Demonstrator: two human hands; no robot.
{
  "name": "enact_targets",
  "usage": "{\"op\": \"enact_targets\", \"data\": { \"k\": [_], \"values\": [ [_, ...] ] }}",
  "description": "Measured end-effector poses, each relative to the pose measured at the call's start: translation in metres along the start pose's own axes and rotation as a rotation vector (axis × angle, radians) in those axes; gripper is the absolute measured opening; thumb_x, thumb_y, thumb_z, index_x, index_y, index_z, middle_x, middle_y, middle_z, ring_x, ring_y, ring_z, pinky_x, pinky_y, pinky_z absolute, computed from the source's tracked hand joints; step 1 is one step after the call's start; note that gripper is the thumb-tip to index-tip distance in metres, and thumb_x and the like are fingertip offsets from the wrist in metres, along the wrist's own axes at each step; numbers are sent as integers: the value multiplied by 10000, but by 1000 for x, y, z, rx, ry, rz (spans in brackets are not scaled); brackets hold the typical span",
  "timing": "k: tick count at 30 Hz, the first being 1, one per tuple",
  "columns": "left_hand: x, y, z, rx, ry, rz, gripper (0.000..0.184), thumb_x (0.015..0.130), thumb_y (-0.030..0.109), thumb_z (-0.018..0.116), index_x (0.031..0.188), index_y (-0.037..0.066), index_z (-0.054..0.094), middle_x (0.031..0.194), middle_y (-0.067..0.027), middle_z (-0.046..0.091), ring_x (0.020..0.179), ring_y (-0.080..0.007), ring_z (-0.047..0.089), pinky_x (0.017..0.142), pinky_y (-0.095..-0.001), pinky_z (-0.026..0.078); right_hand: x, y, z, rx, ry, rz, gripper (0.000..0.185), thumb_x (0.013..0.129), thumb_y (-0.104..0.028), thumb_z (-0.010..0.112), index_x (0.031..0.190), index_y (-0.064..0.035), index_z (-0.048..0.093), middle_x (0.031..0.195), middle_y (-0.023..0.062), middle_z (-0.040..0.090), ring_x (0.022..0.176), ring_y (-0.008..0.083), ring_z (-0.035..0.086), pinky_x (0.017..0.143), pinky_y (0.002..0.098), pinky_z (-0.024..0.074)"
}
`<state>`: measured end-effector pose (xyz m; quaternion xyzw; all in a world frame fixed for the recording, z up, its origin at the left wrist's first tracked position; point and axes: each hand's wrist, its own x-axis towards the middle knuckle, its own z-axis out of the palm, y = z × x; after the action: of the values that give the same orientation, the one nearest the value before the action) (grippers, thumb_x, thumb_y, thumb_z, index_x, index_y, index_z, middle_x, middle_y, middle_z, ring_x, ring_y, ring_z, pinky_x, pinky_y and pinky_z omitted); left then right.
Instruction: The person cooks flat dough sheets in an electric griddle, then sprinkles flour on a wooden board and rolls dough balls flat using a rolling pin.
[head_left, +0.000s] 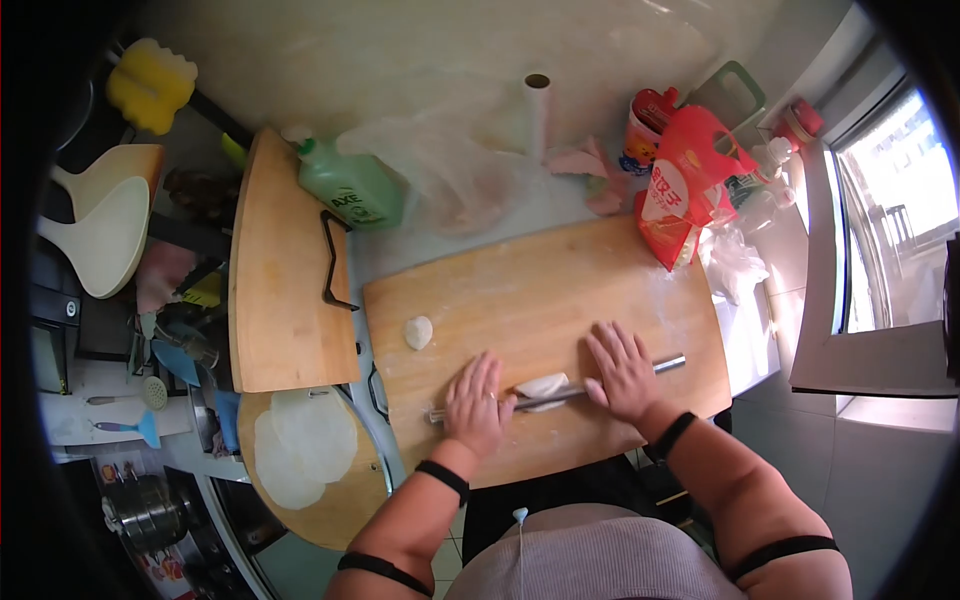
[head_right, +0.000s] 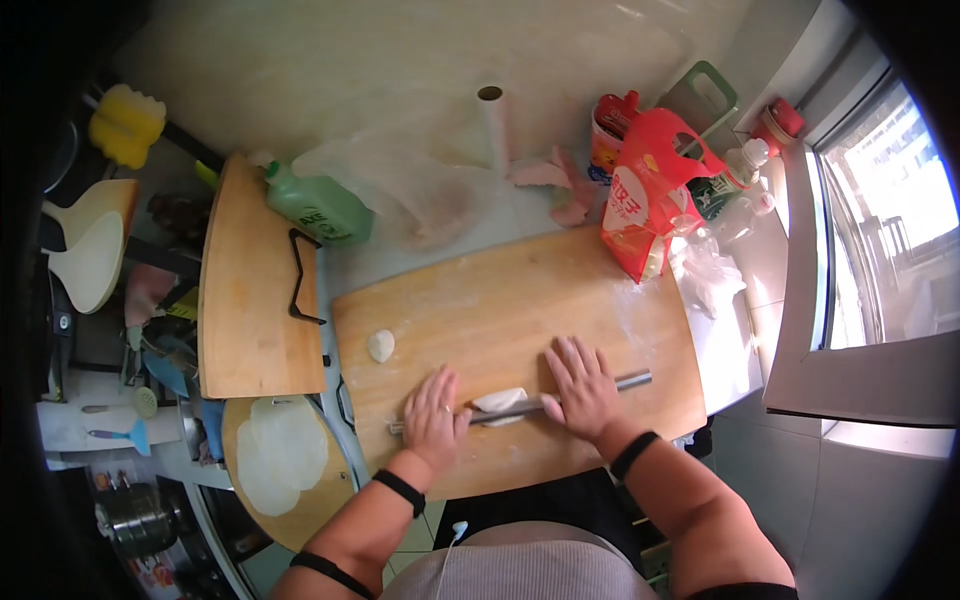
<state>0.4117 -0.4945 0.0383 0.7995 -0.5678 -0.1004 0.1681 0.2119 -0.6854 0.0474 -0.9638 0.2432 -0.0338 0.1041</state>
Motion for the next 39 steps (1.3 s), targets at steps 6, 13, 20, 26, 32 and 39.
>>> {"op": "enact_targets", "data": {
  "k": [6,13,20,26,32,39],
  "values": [
    [57,-7,0,-210,82,-26,496,809,337,697,1177,31,567,1137,-151,554,1101,-343,497,980,-427,398,32,23,1,168,53,-135,526,813,-372,583,1222,-45,535,1221,174,515,1151,340,489,989,437,377],
    [58,13,0,-245,-236,-89,300,822,236,675,1027,25,616,1022,-177,622,960,-357,585,835,-421,475,-27,13,3,74,77,-291,178,747,-126,612,921,-107,580,891,39,549,869,208,557,740,349,431],
    [-3,-15,-81,123,-13,-257,255,795,141,660,1017,48,578,1046,-166,586,945,-372,583,792,-445,490,-80,14,-16,136,5,-172,209,706,-134,645,905,-127,582,879,33,551,874,212,562,764,354,430],
    [-12,2,0,-17,-195,-573,392,803,219,664,1122,53,507,1107,-205,565,967,-392,616,817,-459,520,-91,15,-26,166,3,-183,213,693,-137,640,899,-134,584,881,29,553,871,208,564,768,348,430],
    [26,80,32,-155,-295,-241,375,821,283,640,1087,38,541,1056,-213,604,884,-392,629,774,-459,520,-103,21,-20,193,-32,-280,169,701,-128,625,866,-137,589,881,27,551,854,214,569,762,346,431],
    [4,51,25,-196,80,-126,428,843,317,634,1146,28,549,1179,-173,568,1054,-347,552,874,-420,458,-87,23,-27,180,19,-220,184,708,-136,629,887,-123,591,877,38,544,870,212,566,755,343,431]
  ]
}}
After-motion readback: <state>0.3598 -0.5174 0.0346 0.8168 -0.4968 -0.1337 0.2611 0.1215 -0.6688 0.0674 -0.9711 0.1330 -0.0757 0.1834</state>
